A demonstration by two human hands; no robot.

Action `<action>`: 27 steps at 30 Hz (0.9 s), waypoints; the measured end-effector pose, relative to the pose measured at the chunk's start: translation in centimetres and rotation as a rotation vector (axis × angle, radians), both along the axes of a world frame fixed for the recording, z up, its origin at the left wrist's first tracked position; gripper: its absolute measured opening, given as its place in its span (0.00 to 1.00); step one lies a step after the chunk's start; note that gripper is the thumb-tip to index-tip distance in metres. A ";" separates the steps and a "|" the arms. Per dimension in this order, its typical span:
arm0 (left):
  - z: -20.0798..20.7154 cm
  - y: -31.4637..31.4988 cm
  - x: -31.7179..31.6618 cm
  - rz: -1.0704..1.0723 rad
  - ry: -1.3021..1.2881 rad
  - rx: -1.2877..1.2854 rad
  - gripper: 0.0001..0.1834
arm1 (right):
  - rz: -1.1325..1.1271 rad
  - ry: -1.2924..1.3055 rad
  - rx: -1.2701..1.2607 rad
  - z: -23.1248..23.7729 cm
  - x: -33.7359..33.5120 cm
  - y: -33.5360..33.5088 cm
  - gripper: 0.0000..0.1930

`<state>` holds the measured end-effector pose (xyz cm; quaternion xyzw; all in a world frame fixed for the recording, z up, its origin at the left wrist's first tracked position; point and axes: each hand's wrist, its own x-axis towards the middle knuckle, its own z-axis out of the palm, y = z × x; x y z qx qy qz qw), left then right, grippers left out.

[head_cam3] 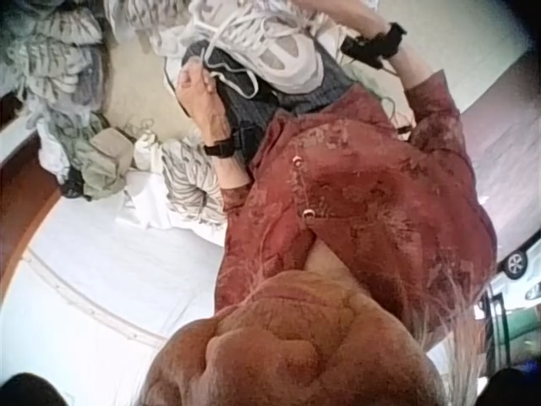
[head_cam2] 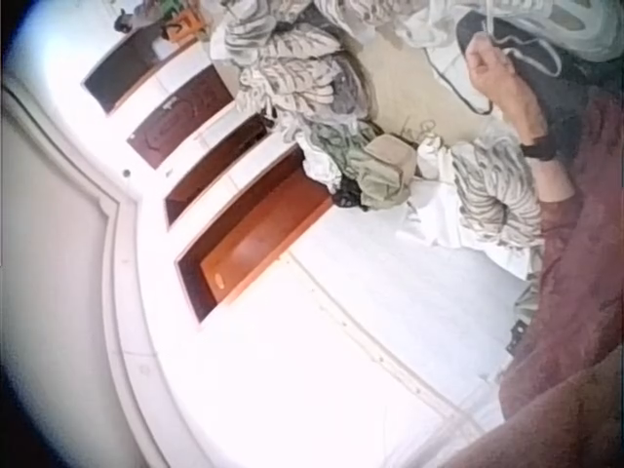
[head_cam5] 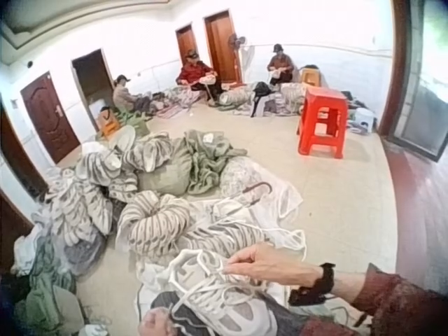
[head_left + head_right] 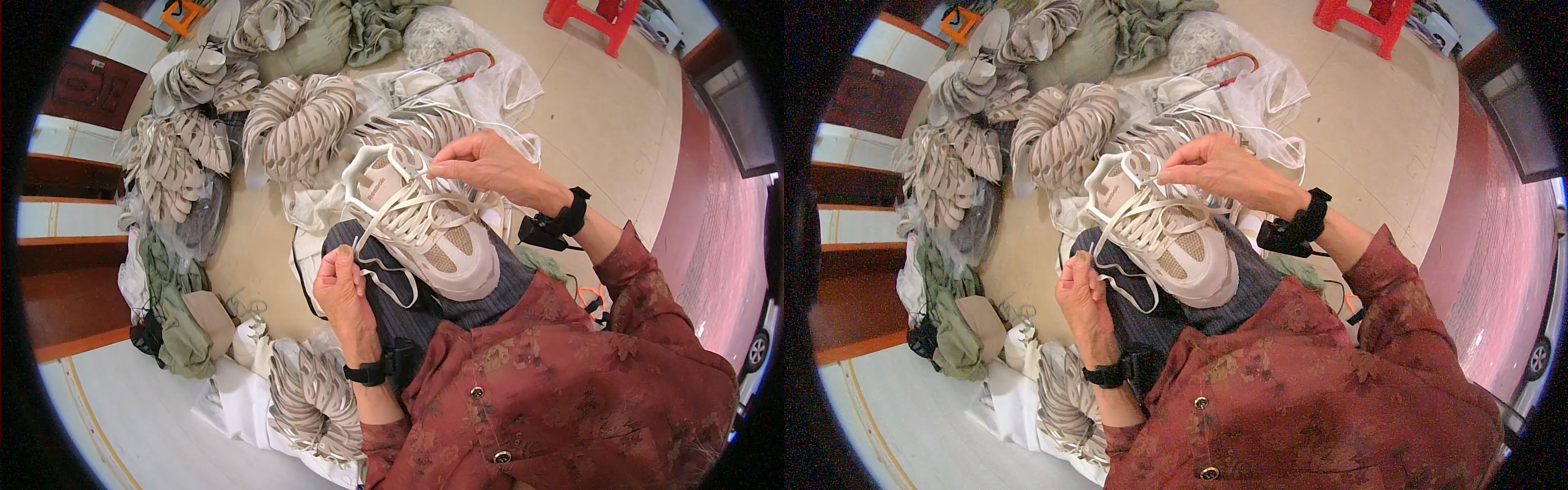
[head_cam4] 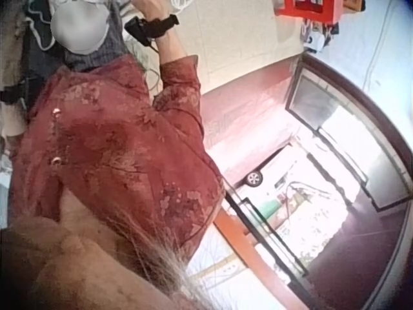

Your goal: The recorder is lacing a white Reebok sneaker while sitting on the floor in a shoe manufacturing facility.

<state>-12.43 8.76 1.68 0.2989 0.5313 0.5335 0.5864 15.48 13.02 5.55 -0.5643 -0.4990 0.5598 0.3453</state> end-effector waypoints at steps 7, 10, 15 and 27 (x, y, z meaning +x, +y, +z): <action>-0.1 -0.1 -0.1 -0.008 -0.023 0.003 0.08 | 0.018 0.013 0.009 -0.1 -0.2 0.5 0.12; -0.3 0.0 -0.2 -0.017 -0.032 0.012 0.07 | 0.009 0.024 0.037 0.0 -0.2 0.7 0.12; 0.0 0.0 0.2 0.018 -0.036 0.010 0.09 | 0.029 -0.043 0.082 -0.5 0.0 1.2 0.11; -0.1 0.1 -0.1 0.004 -0.008 -0.006 0.09 | 0.099 -0.119 0.226 -0.5 -0.4 2.1 0.09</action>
